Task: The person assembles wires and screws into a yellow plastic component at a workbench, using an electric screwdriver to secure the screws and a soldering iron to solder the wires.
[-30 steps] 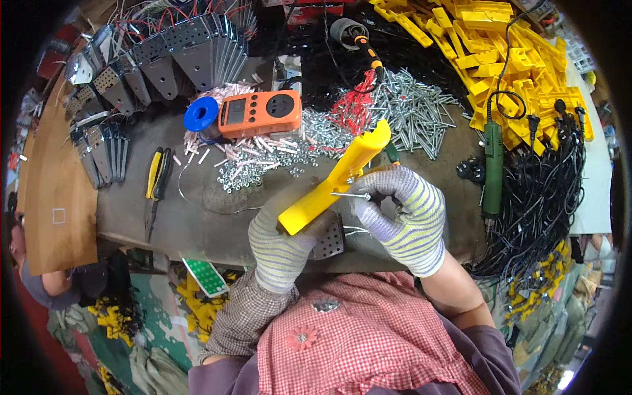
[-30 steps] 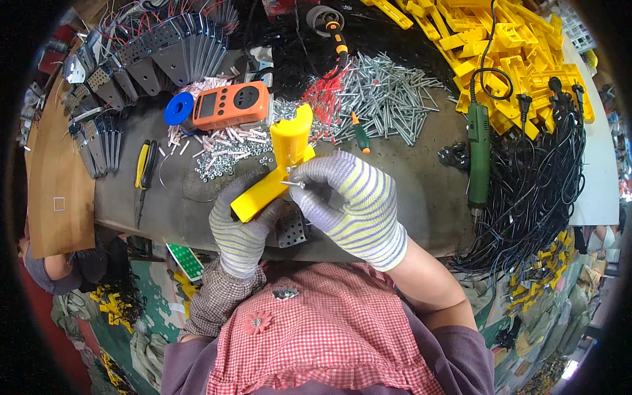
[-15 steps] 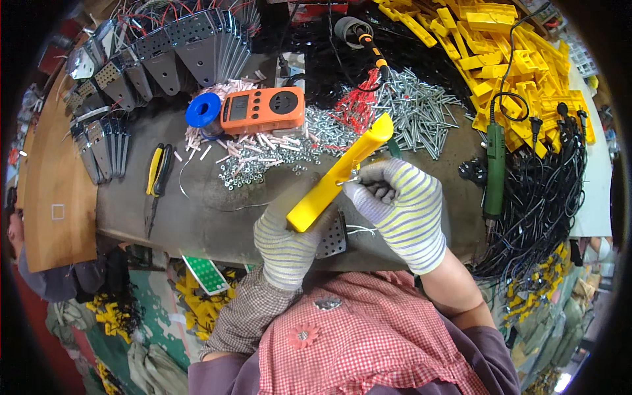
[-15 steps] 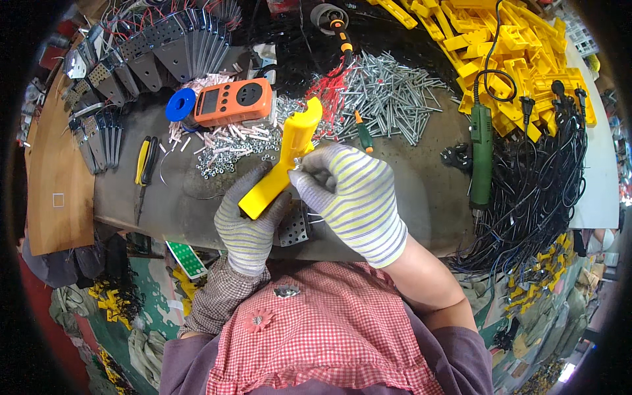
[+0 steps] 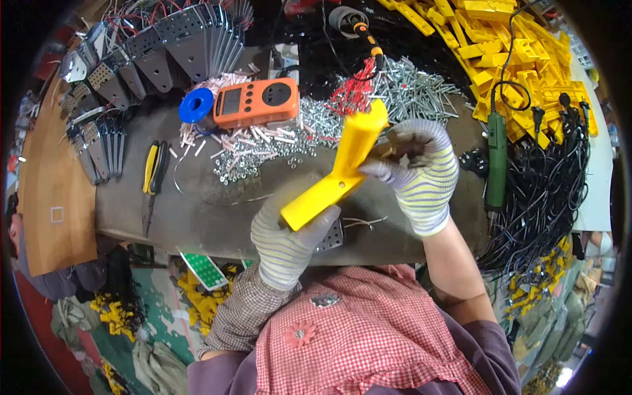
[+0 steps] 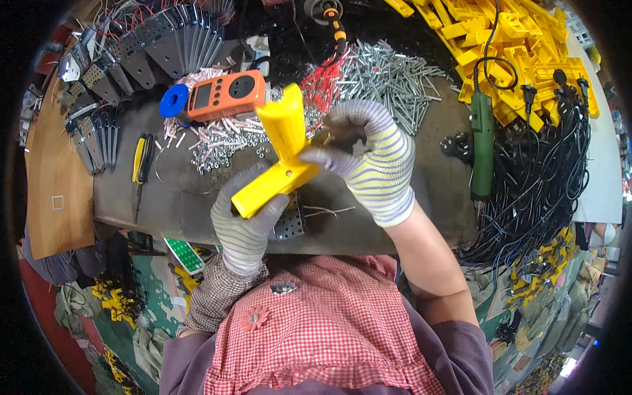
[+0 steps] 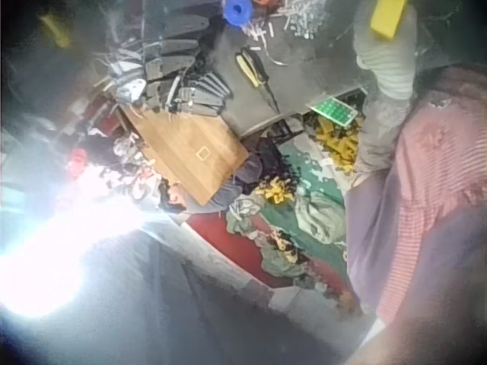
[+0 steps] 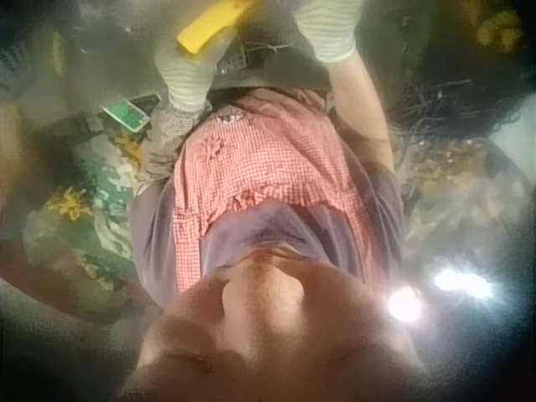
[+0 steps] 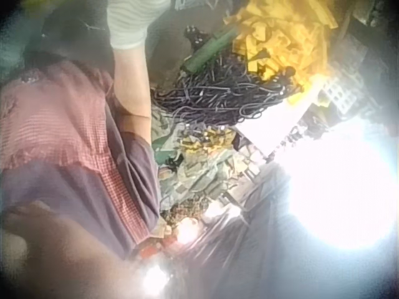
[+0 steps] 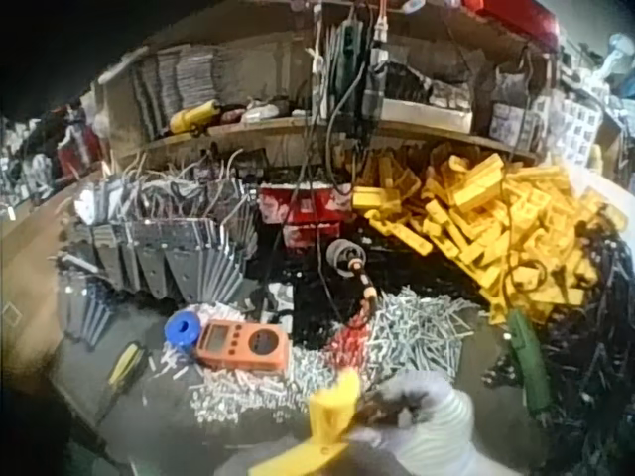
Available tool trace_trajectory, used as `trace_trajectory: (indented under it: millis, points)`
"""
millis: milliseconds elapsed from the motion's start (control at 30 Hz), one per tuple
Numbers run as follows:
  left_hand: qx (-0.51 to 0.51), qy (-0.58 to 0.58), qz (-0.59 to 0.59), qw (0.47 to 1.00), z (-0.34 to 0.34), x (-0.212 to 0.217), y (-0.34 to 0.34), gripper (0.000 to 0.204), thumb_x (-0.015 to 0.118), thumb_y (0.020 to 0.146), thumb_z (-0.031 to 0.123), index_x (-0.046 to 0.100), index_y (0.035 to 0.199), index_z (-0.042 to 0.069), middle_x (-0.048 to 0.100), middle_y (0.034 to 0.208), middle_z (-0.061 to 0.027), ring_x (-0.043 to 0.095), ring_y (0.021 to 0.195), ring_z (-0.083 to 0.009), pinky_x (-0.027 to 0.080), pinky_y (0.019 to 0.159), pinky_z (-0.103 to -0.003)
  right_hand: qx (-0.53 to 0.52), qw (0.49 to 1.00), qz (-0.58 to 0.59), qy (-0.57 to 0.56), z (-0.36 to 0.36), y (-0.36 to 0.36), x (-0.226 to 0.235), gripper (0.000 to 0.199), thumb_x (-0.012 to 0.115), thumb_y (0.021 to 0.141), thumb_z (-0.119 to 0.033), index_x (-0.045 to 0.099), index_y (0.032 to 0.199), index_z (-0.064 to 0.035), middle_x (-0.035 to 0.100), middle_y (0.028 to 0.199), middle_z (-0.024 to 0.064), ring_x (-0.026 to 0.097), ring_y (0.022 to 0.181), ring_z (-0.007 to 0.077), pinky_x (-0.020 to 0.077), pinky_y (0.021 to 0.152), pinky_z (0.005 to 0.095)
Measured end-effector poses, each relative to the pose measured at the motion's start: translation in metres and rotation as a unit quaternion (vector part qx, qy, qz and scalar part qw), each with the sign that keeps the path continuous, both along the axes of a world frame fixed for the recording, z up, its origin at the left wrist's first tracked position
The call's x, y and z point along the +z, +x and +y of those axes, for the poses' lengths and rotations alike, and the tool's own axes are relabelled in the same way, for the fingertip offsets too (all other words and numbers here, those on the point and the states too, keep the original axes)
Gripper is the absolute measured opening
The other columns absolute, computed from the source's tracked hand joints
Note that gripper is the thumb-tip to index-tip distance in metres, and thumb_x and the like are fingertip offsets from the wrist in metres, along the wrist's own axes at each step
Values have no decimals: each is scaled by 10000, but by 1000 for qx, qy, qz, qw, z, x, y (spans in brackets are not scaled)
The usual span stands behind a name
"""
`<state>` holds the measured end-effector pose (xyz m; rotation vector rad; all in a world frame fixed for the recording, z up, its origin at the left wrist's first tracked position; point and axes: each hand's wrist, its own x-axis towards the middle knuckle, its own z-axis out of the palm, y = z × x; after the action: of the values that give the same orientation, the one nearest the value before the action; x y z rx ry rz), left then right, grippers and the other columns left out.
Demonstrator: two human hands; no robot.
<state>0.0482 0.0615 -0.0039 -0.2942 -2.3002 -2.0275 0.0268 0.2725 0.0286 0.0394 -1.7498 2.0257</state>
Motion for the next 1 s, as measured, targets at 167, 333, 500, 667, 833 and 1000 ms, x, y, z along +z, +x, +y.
trace_trajectory:
  millis: [167,333,500,667,833,1000]
  points:
    - [-1,176,-73,982,9,3,-2,559,897,845,66,670,1349,-18,766,1272,-150,742,1142,-212,594,992,-343,-23,866,201,457,17,-15,24,358,939,781,-248,744,1031,-81,747,881,78,717,741,215,567,658,330]
    - [-7,251,-48,967,-4,19,-23,554,855,863,71,661,1374,-20,736,1305,-149,733,1101,-213,585,997,-343,-43,766,242,593,40,-3,45,418,723,956,-521,816,1096,-138,713,1215,142,680,1100,364,542,940,473]
    - [-172,96,-17,980,-4,68,-54,497,751,948,200,667,1391,-9,727,1311,-108,681,1165,-172,533,1029,-332,99,711,245,651,47,28,82,386,837,829,-281,790,1210,-234,737,1176,96,715,1038,361,578,842,531]
    - [-218,26,-25,975,12,32,-36,773,842,871,303,546,1532,33,640,1399,-174,655,1219,-252,538,1035,-382,186,701,62,685,79,69,50,394,786,803,-219,756,1196,-215,721,1032,17,713,885,214,575,716,388]
    - [-281,-325,171,887,-11,0,-34,1130,933,671,487,453,1598,55,617,1316,-242,598,1214,-454,465,1103,-549,92,689,27,718,78,71,16,331,801,810,-230,776,1140,-243,717,970,-14,696,808,207,543,638,362]
    - [-290,-317,181,885,-10,-10,-36,1098,925,677,435,456,1605,80,641,1192,-211,622,1103,-428,491,1014,-562,124,678,41,724,70,60,9,294,791,820,-224,793,1113,-244,723,1010,-16,702,832,204,544,652,365]
